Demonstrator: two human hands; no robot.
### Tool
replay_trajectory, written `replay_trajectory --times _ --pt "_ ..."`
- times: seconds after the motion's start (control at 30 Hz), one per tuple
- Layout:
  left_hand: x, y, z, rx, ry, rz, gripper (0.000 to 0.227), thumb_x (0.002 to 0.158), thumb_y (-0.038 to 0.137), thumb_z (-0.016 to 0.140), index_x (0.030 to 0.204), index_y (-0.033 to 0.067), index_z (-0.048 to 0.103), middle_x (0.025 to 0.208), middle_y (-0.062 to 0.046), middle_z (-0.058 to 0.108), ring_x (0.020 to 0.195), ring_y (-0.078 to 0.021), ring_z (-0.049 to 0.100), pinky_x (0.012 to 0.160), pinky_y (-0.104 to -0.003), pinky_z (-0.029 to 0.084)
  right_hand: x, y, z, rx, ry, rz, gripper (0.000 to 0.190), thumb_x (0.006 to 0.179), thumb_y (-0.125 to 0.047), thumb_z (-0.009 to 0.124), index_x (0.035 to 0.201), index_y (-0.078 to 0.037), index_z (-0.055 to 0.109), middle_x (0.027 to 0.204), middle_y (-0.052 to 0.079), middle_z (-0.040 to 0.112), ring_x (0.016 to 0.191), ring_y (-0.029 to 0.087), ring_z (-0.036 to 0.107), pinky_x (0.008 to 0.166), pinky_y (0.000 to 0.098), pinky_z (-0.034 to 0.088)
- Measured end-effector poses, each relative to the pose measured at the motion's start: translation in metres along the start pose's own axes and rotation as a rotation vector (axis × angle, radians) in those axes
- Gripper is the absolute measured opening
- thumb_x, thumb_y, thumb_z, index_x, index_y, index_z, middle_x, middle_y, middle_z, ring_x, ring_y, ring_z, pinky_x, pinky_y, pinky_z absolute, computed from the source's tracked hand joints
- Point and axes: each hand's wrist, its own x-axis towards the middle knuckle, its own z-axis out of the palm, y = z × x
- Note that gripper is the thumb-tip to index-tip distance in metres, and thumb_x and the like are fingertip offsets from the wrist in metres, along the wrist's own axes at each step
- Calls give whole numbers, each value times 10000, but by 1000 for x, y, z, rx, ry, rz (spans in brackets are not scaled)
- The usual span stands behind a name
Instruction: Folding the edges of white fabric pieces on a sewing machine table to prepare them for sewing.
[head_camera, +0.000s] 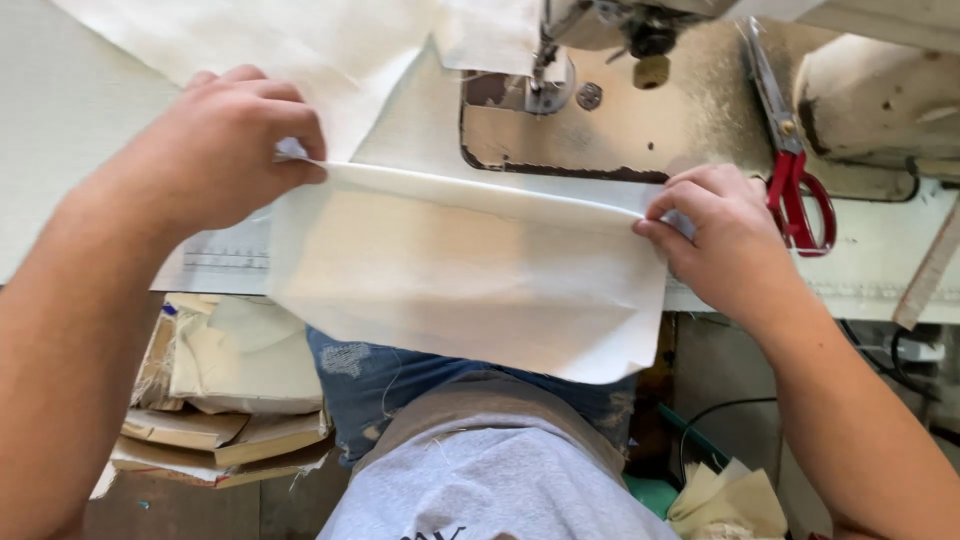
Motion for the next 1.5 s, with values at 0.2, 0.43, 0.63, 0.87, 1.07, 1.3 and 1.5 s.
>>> replay_trajectory --times 0.2,0.43,0.63,0.87,1.07,1.3,1.5 --pt "-18 -9 24 -55 296 187 84 933 81 803 954 162 804 1028 10 749 1137 -299 617 942 -495 410 -5 9 -3 28 -66 -117 102 1014 -119 748 1113 -112 729 1022 67 632 1033 292 589 960 481 409" --pt "-47 -2 56 65 568 312 315 955 -31 843 863 267 799 1044 44 753 1042 -278 622 915 -444 373 -19 2 -2 -205 206 -529 89 1042 -49 785 989 -97 732 1020 66 691 953 284 654 894 428 464" --pt "-67 38 59 506 748 218 192 919 97 927 928 259 824 1108 80 773 1136 -232 604 990 -403 344 -25 -8 -10 -220 160 -615 92 1006 -71 788 923 -72 748 1063 50 732 1013 289 674 938 447 498" --pt "-40 35 54 696 483 -232 527 1208 701 467 1244 266 762 1212 91 789 1135 -205 680 950 -392 370 -36 -37 18 -296 189 -705 356 954 -447 736 1198 -190 763 1286 -10 757 1201 261 633 1089 454 353" --pt "-11 45 57 608 315 -443 828 1106 838 330 1498 172 630 1467 -96 557 1214 -310 449 899 -459 400 -47 -111 53 -32 247 -816 85 1078 -85 607 1019 -54 660 908 70 644 761 244 548 830 430 351" --pt "-6 144 119 171 847 101 509 1092 499 553 1239 39 714 1233 -157 689 1176 -374 634 1031 -512 466 -78 -61 216 -6 115 -600 221 1027 -171 529 866 -175 679 819 9 652 717 229 655 651 386 478" --pt "44 138 119 106 827 303 327 1087 391 608 1187 111 744 1260 -74 695 1270 -344 607 1093 -552 450 -44 -114 62 423 -159 -421 244 996 -354 718 1067 -126 768 890 89 762 852 341 755 721 477 591"
